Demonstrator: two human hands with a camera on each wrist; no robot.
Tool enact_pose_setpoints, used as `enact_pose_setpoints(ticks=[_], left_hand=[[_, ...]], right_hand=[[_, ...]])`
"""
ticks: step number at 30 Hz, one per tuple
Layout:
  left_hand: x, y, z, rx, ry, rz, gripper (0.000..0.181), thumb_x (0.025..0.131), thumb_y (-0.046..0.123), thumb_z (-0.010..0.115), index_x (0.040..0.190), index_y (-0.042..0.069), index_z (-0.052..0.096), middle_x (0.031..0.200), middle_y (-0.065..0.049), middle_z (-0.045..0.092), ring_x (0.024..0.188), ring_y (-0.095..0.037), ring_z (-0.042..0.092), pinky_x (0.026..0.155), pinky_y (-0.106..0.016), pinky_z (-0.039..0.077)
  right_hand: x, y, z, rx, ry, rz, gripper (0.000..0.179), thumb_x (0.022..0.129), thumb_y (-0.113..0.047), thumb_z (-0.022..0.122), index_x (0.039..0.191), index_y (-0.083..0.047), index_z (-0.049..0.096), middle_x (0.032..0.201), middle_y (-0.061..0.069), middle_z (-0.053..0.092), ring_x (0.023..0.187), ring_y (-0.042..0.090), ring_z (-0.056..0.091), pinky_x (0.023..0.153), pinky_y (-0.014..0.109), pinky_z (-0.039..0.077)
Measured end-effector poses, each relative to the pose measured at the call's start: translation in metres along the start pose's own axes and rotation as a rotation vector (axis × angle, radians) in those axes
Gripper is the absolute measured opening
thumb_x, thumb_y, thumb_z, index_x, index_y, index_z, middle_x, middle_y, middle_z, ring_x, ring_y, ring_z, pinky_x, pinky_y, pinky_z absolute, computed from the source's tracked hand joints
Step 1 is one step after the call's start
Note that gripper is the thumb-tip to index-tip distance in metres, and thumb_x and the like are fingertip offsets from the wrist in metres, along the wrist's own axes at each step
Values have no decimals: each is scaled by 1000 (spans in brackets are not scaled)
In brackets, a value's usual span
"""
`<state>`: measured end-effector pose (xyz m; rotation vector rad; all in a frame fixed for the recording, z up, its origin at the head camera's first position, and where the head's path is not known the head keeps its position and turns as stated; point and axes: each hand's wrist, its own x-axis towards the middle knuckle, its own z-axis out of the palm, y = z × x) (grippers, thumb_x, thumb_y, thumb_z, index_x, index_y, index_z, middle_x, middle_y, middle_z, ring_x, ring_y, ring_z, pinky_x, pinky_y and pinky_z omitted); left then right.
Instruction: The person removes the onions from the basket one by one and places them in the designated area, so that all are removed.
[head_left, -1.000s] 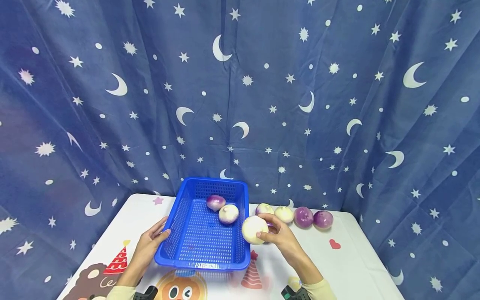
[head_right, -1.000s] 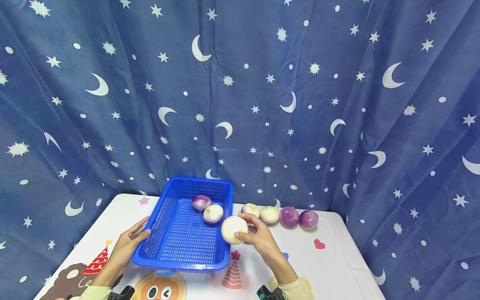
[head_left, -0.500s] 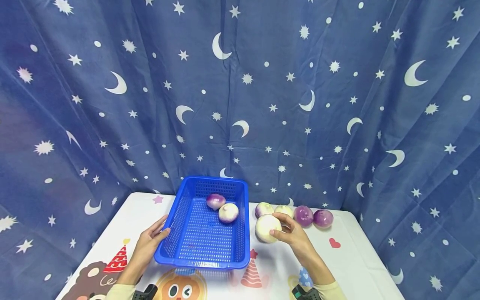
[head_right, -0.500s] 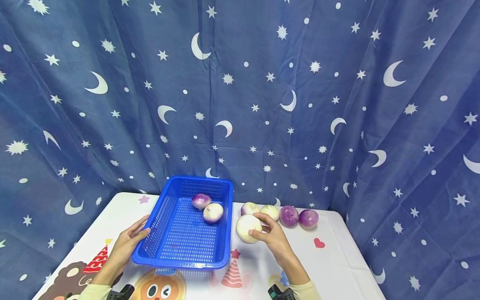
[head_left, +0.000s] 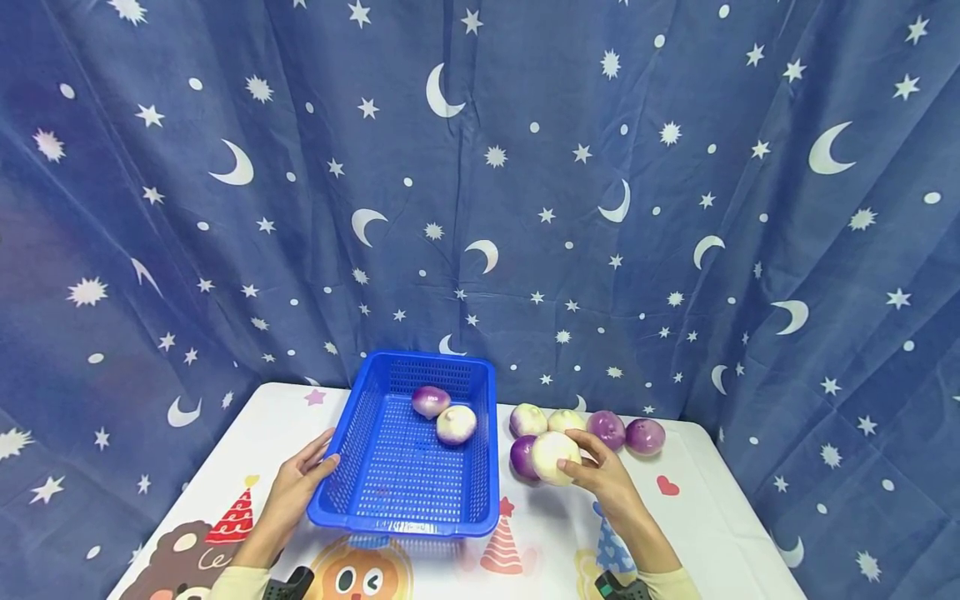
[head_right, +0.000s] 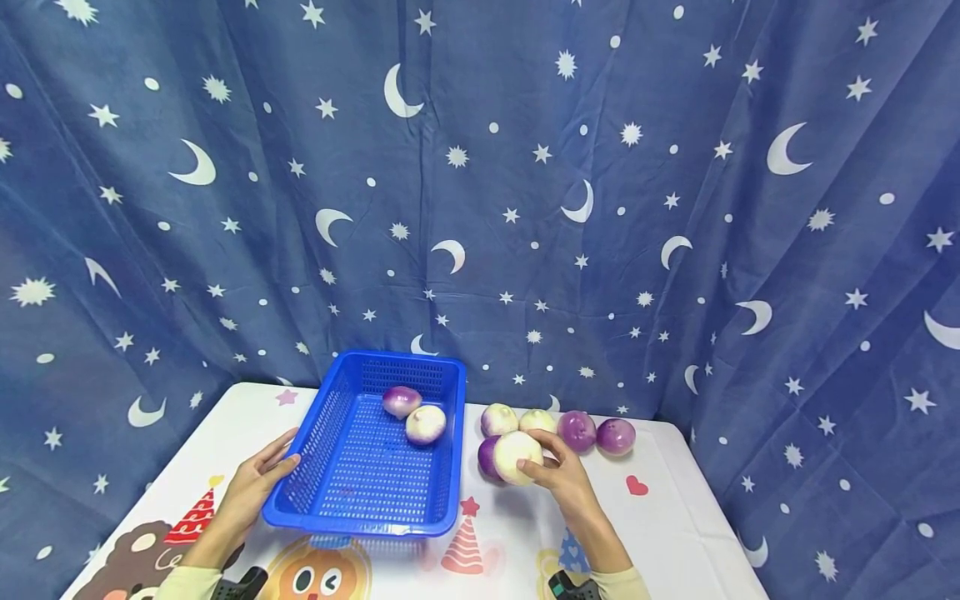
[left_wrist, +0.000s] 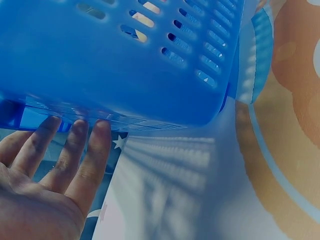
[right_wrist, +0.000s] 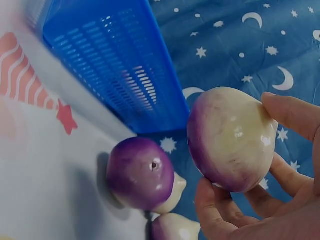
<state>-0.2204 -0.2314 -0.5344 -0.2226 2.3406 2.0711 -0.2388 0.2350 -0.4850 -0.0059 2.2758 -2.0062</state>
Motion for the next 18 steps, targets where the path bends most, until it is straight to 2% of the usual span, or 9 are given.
enact_pose_setpoints(ticks=[3, 7, 9, 12, 15, 18], left_hand=[[0, 0, -1, 5, 1, -1, 63, 98, 34, 60, 154, 18, 34, 155, -13, 40, 104, 18, 52, 87, -5, 41], [0, 0, -1, 27, 2, -9, 64, 98, 35, 60, 154, 19, 34, 155, -13, 40, 126, -4, 53, 87, -5, 41], [0, 0, -1, 32, 2, -15, 64, 98, 36, 59, 154, 19, 34, 156, -12, 40, 130, -10, 51, 87, -5, 41], [0, 0, 0, 21, -1, -16, 63, 98, 35, 59, 154, 19, 34, 155, -13, 40, 120, 3, 55, 87, -5, 41], [0, 0, 0, 3, -1, -10, 62, 99, 33, 59, 154, 19, 34, 155, -13, 41, 103, 18, 53, 86, -6, 42], [0, 0, 0, -7, -2, -4, 62, 99, 33, 59, 154, 18, 34, 154, -14, 41, 97, 22, 52, 86, -6, 42]], right_hand=[[1, 4, -4, -20, 18, 12, 61, 83, -11, 75, 139, -9, 49, 137, 15, 50, 100, 17, 61, 80, 31, 50], [2, 9, -9, -23, 48, 28, 62, 83, -12, 75, 139, -10, 49, 137, 15, 49, 97, 15, 61, 79, 31, 50], [3, 13, -11, -10, 66, 38, 61, 83, -11, 75, 139, -10, 50, 137, 15, 49, 94, 15, 60, 78, 31, 49], [5, 18, -15, 12, 88, 54, 61, 84, -11, 75, 139, -9, 49, 139, 15, 48, 93, 15, 59, 79, 31, 49], [7, 24, -19, 35, 101, 63, 61, 84, -12, 74, 140, -8, 48, 141, 15, 46, 97, 16, 59, 81, 32, 51], [9, 29, -23, 52, 110, 66, 61, 85, -12, 74, 140, -6, 47, 141, 14, 45, 101, 16, 59, 83, 32, 52]])
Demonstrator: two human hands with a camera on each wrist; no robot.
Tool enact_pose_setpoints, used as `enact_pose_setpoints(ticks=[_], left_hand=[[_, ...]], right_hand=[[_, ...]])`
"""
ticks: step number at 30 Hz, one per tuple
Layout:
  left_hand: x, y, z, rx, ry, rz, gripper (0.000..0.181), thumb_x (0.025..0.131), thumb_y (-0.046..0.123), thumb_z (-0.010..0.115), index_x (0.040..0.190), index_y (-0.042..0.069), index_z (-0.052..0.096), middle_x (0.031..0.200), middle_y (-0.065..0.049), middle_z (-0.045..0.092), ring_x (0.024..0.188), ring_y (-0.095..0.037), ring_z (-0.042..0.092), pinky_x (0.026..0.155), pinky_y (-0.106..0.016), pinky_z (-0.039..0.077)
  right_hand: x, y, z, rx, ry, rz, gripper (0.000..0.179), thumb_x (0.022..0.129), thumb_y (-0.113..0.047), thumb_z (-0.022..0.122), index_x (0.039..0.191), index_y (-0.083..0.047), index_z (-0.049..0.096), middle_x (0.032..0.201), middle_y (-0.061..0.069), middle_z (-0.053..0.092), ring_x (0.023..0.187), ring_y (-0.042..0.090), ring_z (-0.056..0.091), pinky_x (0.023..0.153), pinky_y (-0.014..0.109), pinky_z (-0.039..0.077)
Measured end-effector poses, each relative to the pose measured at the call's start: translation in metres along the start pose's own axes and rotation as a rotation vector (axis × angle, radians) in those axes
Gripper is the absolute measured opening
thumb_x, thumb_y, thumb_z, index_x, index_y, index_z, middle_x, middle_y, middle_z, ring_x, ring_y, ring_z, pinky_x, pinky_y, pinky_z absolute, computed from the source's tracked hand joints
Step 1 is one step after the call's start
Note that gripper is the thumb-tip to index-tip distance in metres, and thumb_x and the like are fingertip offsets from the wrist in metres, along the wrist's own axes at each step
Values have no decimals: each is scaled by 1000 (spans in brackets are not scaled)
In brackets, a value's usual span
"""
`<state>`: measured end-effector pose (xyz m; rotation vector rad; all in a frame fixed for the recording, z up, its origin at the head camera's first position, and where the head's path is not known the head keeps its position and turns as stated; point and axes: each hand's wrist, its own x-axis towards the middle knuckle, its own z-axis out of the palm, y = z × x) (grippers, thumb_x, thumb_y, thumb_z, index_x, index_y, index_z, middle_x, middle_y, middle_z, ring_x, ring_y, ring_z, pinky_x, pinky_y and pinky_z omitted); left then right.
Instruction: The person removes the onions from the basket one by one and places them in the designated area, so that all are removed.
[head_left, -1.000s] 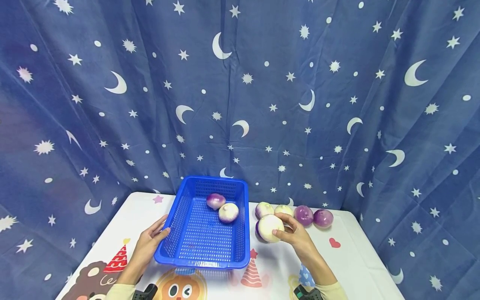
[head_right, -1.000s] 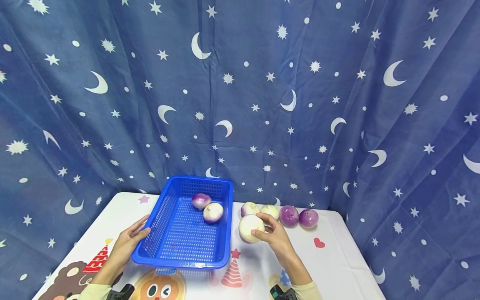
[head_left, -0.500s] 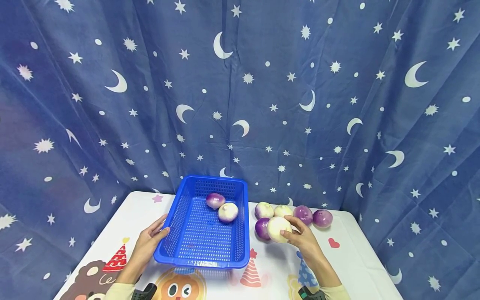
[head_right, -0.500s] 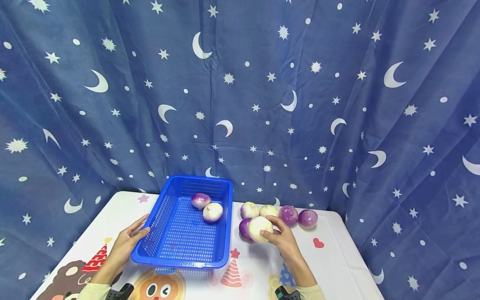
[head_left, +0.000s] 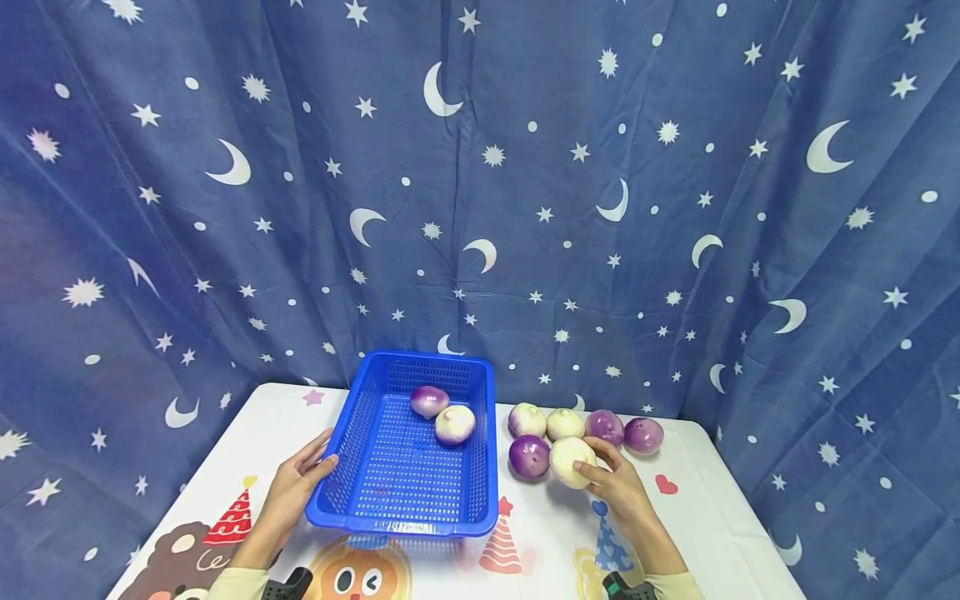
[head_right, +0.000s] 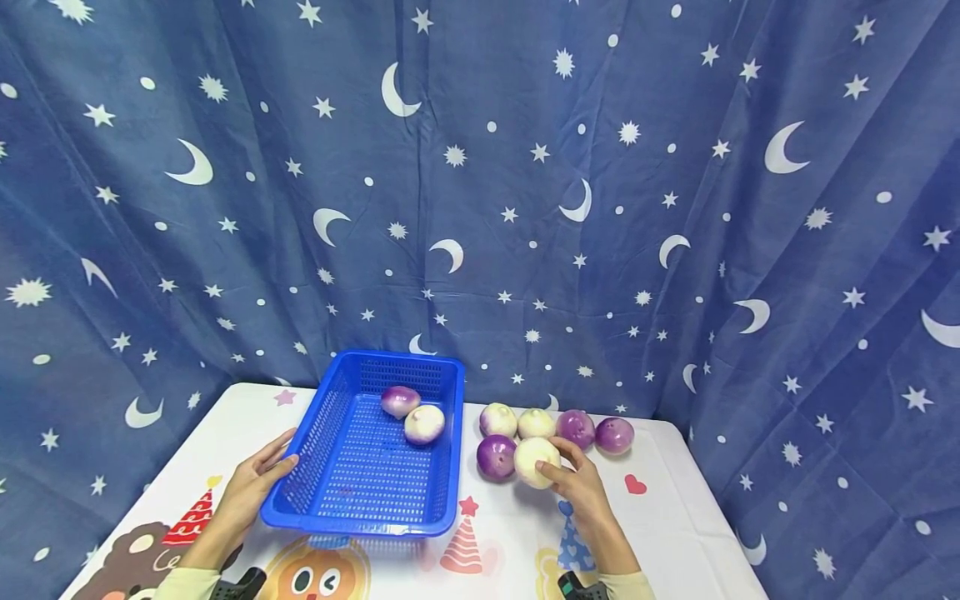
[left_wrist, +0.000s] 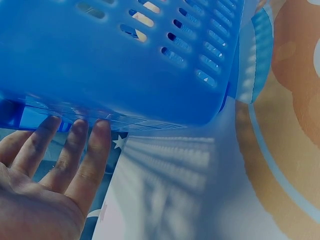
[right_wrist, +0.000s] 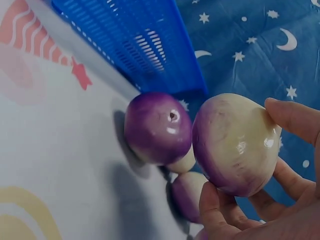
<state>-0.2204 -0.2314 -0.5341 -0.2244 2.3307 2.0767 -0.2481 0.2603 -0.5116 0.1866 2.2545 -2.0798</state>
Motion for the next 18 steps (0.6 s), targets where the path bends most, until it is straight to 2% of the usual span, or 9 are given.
enact_pose_setpoints(ticks=[7, 16, 18], left_hand=[[1, 0, 0, -3, -2, -8, 63, 98, 33, 59, 154, 18, 34, 155, -14, 40, 97, 22, 51, 86, -6, 42], [0, 0, -1, 22, 0, -11, 63, 98, 35, 60, 154, 20, 34, 155, -13, 40, 108, 15, 51, 87, -5, 41], [0, 0, 0, 29, 2, -11, 63, 98, 35, 60, 154, 19, 34, 155, -12, 41, 115, 9, 53, 87, -5, 41]], right_hand=[[9, 11, -7, -11, 29, 7, 61, 86, -15, 73, 140, -4, 46, 141, 15, 44, 102, 15, 57, 84, 33, 53], [20, 24, -12, -85, 67, 59, 62, 87, -19, 73, 141, -6, 46, 141, 17, 44, 107, 18, 57, 86, 34, 52], [22, 26, -13, -104, 69, 70, 63, 87, -21, 73, 141, -6, 45, 142, 18, 43, 108, 18, 57, 87, 34, 52]])
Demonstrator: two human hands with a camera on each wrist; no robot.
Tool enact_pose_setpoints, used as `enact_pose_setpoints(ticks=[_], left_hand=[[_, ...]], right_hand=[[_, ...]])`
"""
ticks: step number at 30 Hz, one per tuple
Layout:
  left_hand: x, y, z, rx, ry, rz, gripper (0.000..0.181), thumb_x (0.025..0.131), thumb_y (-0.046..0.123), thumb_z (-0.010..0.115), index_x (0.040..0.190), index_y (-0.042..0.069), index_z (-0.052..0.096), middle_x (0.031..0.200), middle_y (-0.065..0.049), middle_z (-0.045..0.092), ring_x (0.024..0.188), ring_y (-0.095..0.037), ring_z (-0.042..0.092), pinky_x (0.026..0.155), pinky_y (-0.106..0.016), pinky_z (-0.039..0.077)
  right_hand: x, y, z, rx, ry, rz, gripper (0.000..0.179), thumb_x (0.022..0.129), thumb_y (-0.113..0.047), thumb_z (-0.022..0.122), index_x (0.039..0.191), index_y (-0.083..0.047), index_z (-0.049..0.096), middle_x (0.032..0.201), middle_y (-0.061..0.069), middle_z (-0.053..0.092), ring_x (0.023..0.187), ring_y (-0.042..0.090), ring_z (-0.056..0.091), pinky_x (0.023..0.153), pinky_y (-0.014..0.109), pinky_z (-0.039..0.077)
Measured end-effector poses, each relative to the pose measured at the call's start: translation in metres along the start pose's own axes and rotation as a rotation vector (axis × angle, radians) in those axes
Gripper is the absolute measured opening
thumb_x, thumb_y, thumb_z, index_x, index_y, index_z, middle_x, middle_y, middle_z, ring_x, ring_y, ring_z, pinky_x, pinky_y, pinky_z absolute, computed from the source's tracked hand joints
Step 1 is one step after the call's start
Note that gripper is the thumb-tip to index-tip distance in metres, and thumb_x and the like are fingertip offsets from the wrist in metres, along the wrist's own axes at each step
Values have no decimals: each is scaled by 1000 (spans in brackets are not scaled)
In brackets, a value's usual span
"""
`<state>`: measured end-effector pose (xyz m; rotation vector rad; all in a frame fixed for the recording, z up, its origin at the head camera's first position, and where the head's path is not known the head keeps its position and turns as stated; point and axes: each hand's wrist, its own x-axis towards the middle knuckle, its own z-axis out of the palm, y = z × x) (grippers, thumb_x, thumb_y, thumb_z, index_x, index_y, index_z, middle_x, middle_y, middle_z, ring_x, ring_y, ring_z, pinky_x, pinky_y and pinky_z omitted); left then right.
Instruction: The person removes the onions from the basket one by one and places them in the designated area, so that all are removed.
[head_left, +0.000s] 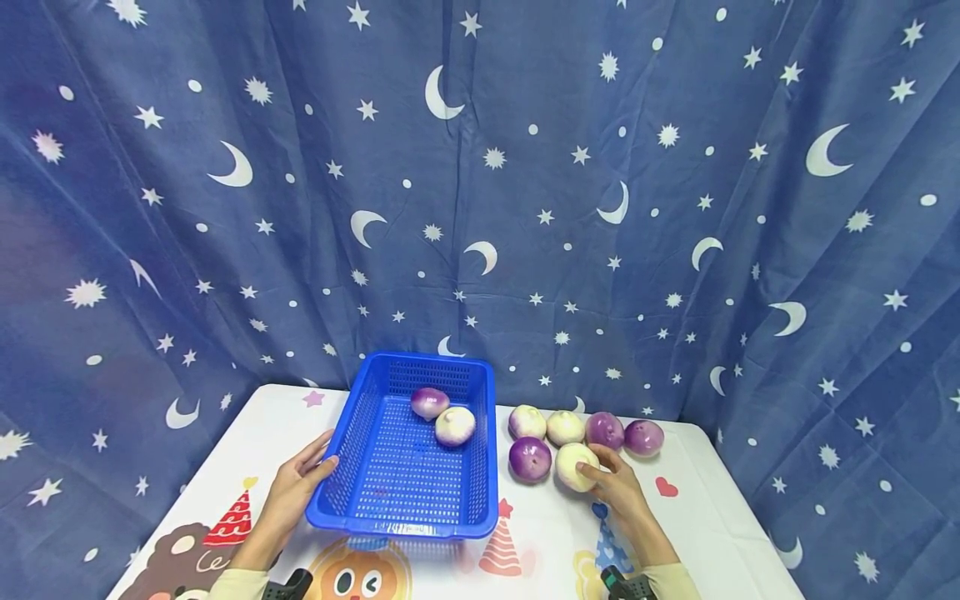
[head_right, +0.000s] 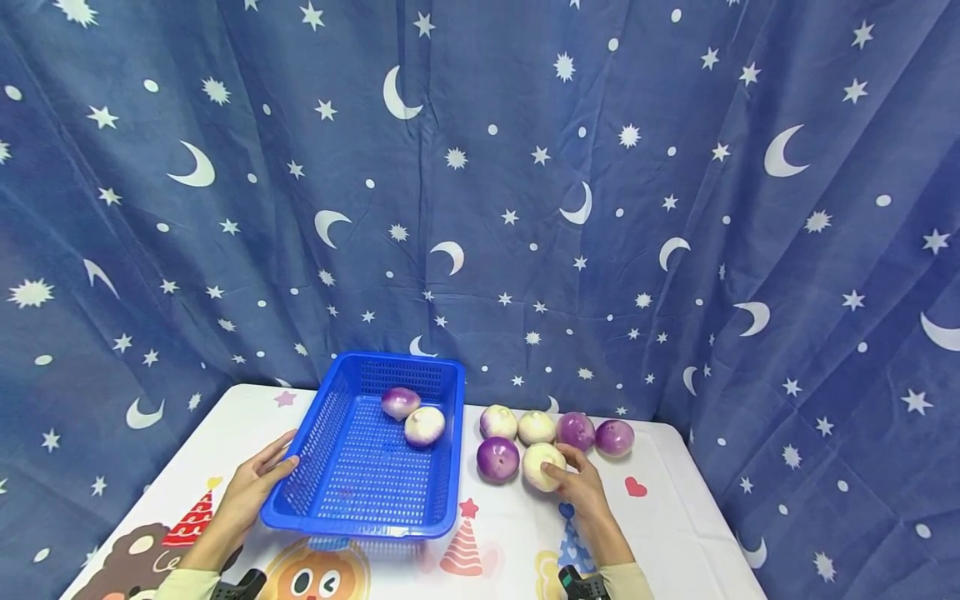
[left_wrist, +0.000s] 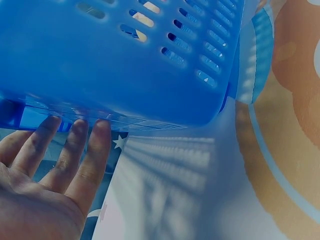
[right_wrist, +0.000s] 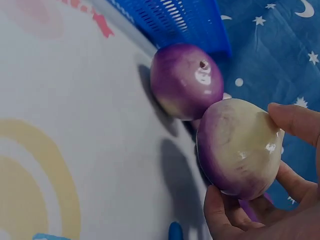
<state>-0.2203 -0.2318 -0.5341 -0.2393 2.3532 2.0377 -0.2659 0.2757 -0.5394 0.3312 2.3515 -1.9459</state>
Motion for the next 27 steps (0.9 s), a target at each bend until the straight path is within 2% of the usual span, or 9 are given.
enact_pose_setpoints(ticks=[3, 5, 8, 18, 20, 24, 27], left_hand=[[0, 1, 1, 6, 3, 2, 63, 98, 36, 60, 154, 19, 34, 155, -12, 41, 129, -10, 53, 87, -5, 40], [0, 2, 2, 11, 2, 5, 64, 98, 36, 59, 154, 19, 34, 154, -13, 42, 136, -23, 48, 86, -4, 39], [0, 3, 3, 14, -1, 4, 64, 98, 38, 59, 154, 19, 34, 154, -12, 42, 140, -31, 42, 87, -3, 38], [0, 2, 2, 9, 2, -6, 64, 98, 38, 58, 154, 20, 33, 156, -11, 40, 140, -30, 42, 86, -2, 38], [0, 1, 1, 15, 5, -11, 64, 98, 39, 59, 154, 21, 33, 155, -10, 41, 138, -26, 46, 86, -3, 38], [0, 0, 1, 20, 11, -21, 63, 98, 39, 59, 153, 22, 35, 154, -9, 43, 128, -9, 56, 87, -6, 40], [0, 0, 1, 22, 11, -22, 63, 98, 39, 59, 153, 23, 35, 154, -9, 43, 128, -10, 55, 87, -6, 40]], right_hand=[[4, 3, 0, -14, -1, 7, 64, 88, -22, 72, 142, -4, 43, 143, 19, 41, 103, 17, 58, 84, 33, 53], [6, 4, -1, -22, 10, 7, 65, 88, -22, 72, 142, -3, 42, 144, 20, 40, 99, 14, 58, 80, 30, 52], [10, 5, -2, -38, 32, 10, 65, 88, -23, 72, 142, -3, 42, 144, 20, 41, 96, 12, 55, 76, 25, 51], [18, 9, 2, -78, 33, 0, 64, 86, -24, 75, 139, -1, 46, 142, 23, 45, 97, 14, 57, 76, 27, 52], [19, 10, 3, -86, 33, 1, 64, 86, -25, 75, 139, -1, 46, 142, 23, 46, 100, 16, 56, 76, 28, 52], [19, 12, 4, -108, 17, 7, 68, 87, -28, 74, 142, -3, 43, 144, 24, 45, 108, 22, 56, 80, 30, 52], [18, 13, 4, -102, 6, 10, 72, 86, -29, 75, 144, -3, 41, 144, 26, 44, 111, 24, 57, 84, 32, 53]])
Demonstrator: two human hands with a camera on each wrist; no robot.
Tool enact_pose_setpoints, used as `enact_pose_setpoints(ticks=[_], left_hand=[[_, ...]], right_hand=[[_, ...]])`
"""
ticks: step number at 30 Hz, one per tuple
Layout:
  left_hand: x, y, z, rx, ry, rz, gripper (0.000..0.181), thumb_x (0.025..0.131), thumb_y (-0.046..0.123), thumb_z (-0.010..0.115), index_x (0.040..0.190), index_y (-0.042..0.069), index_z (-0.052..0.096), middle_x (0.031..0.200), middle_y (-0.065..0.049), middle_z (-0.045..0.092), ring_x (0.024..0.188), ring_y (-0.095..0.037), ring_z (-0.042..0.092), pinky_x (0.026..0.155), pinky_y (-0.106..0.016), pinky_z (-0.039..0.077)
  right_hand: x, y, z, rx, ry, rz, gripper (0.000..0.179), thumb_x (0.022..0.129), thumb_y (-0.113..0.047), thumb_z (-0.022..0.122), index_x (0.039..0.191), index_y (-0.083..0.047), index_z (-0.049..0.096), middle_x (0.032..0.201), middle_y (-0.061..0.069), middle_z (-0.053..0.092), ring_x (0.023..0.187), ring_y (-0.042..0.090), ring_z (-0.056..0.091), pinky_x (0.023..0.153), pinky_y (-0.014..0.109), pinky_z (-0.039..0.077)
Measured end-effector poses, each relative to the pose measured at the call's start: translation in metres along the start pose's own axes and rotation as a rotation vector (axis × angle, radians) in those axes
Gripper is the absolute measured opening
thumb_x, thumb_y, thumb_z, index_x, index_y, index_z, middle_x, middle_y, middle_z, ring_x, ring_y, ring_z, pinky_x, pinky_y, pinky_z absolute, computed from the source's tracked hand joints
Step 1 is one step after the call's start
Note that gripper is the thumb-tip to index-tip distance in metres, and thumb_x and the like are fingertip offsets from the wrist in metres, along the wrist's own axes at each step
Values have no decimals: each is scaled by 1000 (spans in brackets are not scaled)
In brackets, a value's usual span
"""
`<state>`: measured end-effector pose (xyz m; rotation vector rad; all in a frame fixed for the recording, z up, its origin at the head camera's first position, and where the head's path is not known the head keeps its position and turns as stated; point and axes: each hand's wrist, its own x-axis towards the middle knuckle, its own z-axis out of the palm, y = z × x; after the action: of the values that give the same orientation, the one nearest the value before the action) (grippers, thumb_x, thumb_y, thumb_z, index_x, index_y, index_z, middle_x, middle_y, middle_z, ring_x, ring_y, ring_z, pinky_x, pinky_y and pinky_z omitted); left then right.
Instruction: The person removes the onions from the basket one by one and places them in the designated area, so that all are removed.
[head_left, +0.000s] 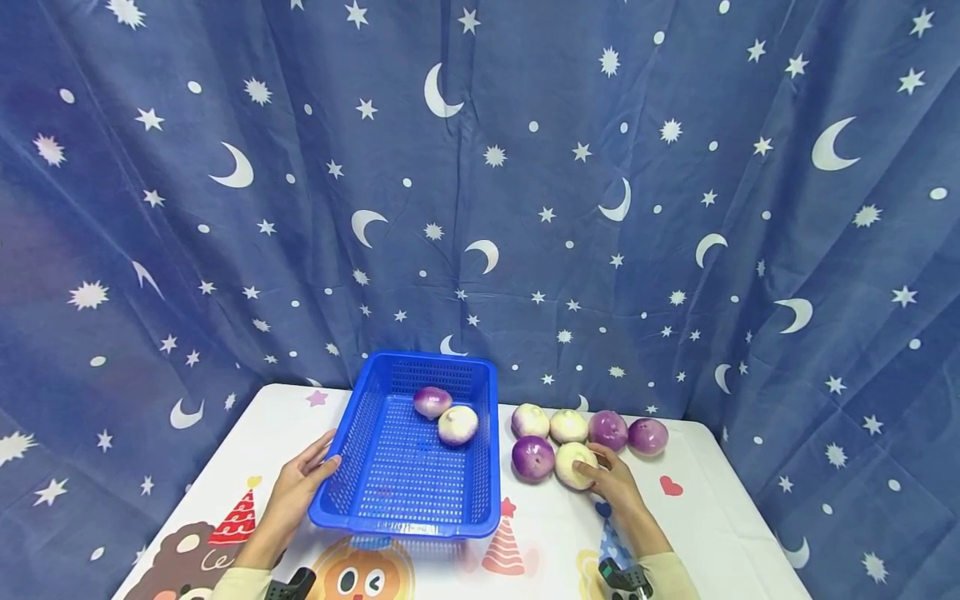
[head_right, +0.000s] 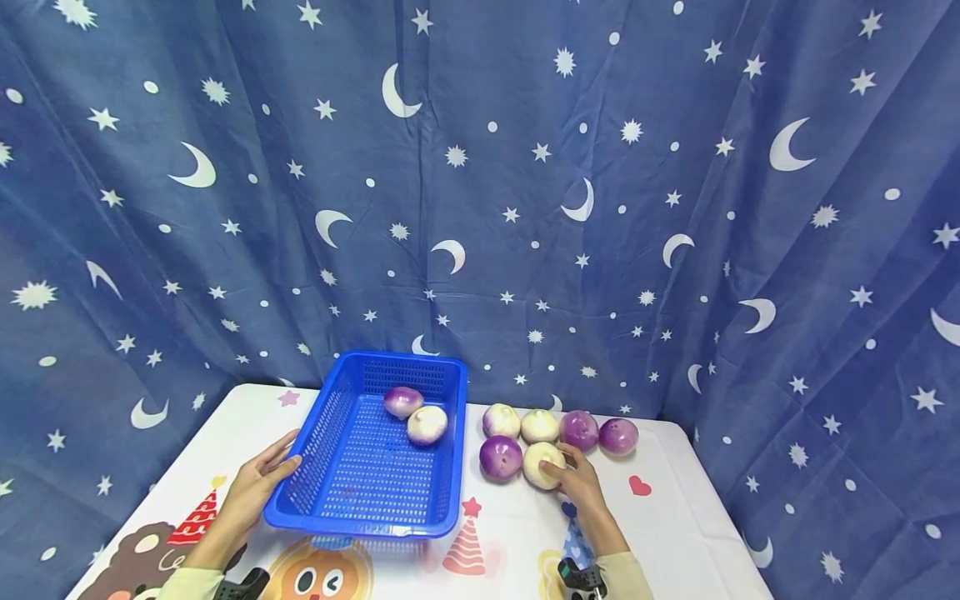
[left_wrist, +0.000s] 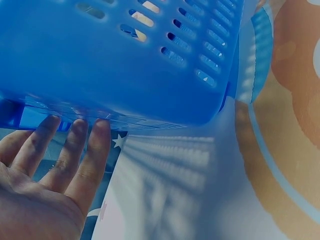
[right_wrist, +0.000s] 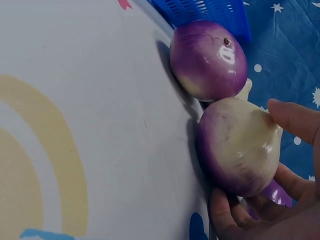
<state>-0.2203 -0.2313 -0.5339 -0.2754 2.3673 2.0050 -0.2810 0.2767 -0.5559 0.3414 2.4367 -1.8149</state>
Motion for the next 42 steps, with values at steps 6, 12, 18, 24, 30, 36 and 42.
enact_pose_setpoints(ticks=[6, 12, 18, 24, 30, 36, 42], left_hand=[[0, 2, 0, -3, -8, 9, 64, 98, 38, 58, 154, 21, 33, 155, -11, 41, 139, -30, 45, 86, -4, 39], [0, 4, -2, -14, -7, 15, 63, 98, 36, 59, 154, 20, 34, 155, -11, 41, 136, -21, 47, 87, -6, 41], [-1, 3, -3, -14, -10, 6, 63, 98, 36, 59, 154, 21, 34, 155, -11, 40, 129, -8, 51, 87, -6, 41], [-1, -1, -3, -29, -12, 12, 64, 97, 37, 60, 154, 21, 34, 156, -11, 40, 107, 18, 49, 87, -4, 39], [-2, -2, -2, -33, -9, 7, 64, 98, 36, 59, 154, 20, 34, 155, -11, 40, 106, 18, 51, 87, -5, 40], [-1, -2, -1, -23, -5, 2, 64, 98, 38, 59, 154, 21, 34, 155, -11, 40, 117, 9, 52, 87, -4, 39], [-1, -1, -1, -37, -15, 17, 64, 98, 37, 60, 154, 20, 34, 155, -12, 40, 101, 22, 50, 87, -5, 40]], right_hand=[[-3, 0, -5, 23, 3, -9, 72, 87, -27, 74, 144, -1, 40, 145, 27, 43, 115, 26, 57, 96, 41, 51], [-11, -9, -12, -30, 49, -58, 68, 88, -27, 73, 144, -4, 40, 149, 21, 40, 132, 38, 46, 103, 47, 44], [-23, -27, -15, -52, 87, -118, 65, 88, -24, 73, 142, -3, 42, 150, 19, 42, 136, 40, 44, 107, 42, 43], [-34, -44, -11, -1, 80, -144, 64, 89, -22, 72, 143, -6, 43, 149, 16, 43, 135, 36, 47, 91, 11, 42], [-43, -62, -4, 4, 79, -183, 60, 89, -20, 72, 142, -8, 46, 145, 14, 48, 132, 29, 48, 93, 10, 44], [-55, -77, 6, 10, 63, -233, 60, 87, -19, 74, 140, -8, 48, 144, 15, 49, 134, 33, 47, 105, 27, 45], [-63, -87, 17, 46, 16, -282, 59, 87, -17, 74, 139, -6, 48, 144, 14, 47, 132, 33, 47, 92, 12, 45]])
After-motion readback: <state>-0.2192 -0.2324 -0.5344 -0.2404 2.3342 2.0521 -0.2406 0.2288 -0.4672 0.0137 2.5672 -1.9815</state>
